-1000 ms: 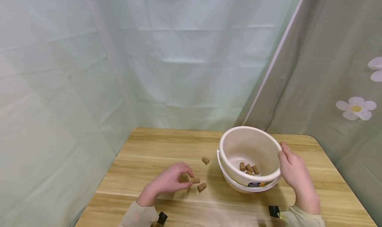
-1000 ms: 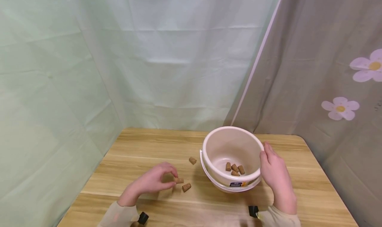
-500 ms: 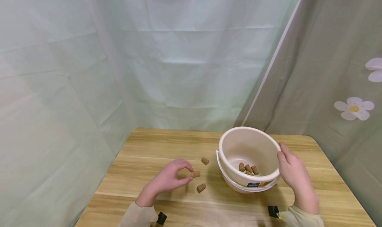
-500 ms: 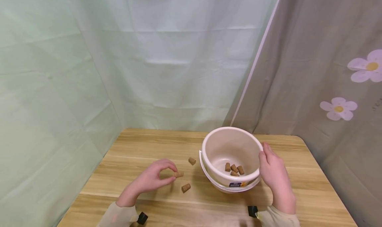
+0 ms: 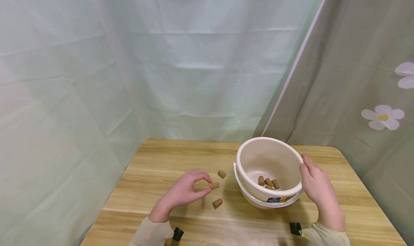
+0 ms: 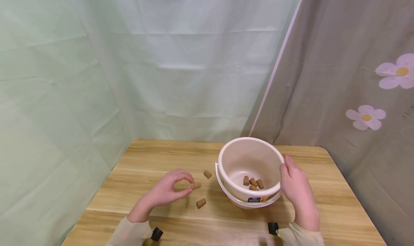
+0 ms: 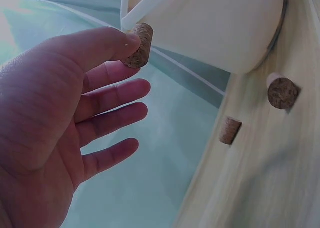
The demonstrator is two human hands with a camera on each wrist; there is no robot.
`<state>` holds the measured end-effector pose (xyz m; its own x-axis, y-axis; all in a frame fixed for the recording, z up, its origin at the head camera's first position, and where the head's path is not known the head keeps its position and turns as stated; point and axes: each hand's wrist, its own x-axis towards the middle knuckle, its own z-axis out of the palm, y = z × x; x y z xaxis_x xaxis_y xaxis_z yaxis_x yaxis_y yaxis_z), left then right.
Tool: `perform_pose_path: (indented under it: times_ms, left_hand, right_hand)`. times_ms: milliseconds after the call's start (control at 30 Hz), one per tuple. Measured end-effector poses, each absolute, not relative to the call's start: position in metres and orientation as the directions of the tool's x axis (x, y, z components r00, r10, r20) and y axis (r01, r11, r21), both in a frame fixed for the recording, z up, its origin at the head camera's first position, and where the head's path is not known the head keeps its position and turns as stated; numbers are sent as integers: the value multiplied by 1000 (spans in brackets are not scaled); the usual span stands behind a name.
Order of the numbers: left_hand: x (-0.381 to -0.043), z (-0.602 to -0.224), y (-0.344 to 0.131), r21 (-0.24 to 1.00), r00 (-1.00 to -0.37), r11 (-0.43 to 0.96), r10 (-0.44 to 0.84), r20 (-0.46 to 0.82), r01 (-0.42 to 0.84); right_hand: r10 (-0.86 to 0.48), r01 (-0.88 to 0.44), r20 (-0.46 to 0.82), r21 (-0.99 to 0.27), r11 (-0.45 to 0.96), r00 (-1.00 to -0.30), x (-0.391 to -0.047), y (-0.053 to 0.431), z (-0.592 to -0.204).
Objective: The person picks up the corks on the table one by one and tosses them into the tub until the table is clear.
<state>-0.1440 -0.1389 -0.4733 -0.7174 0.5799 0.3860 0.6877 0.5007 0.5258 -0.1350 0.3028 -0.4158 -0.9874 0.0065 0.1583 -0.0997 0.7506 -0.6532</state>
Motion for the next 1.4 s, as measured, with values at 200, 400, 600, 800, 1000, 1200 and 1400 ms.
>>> perform_pose_path:
  times_ms: [200,400,600,800,1000,1200,1400]
  left_hand:
    - [-147,-469,-135,533,-714,488,576,399,692]
    - [-150,-464,-130,522,-696,470,575,430,711]
    - [-155,-461,-124,510,-674,449,575,464,734]
    - [-158,-455,-117,512,-656,418,566,500,751]
    - [-163,-447,-109,498,-633,395,550,545,772]
    - [-166,-442,-104,480,-600,365,554,577,798]
    - [-168,-437,-96,466,-586,358,551,595,809]
  right_hand:
    - [9,-103,166,-654,750,-986,-135,302,-417]
    - [14,-101,169,-652,752,-986,-135,302,-415]
    - [17,-97,167,-652,752,-986,-135,302,-415]
    - [15,-95,160,-656,749,-987,-135,301,-415]
    - [16,-96,163,-656,748,-987,-136,301,-414]
    - [15,-99,167,-652,752,-986,-137,301,-414]
    - [20,-88,156,-655,750,-988,-135,301,-415]
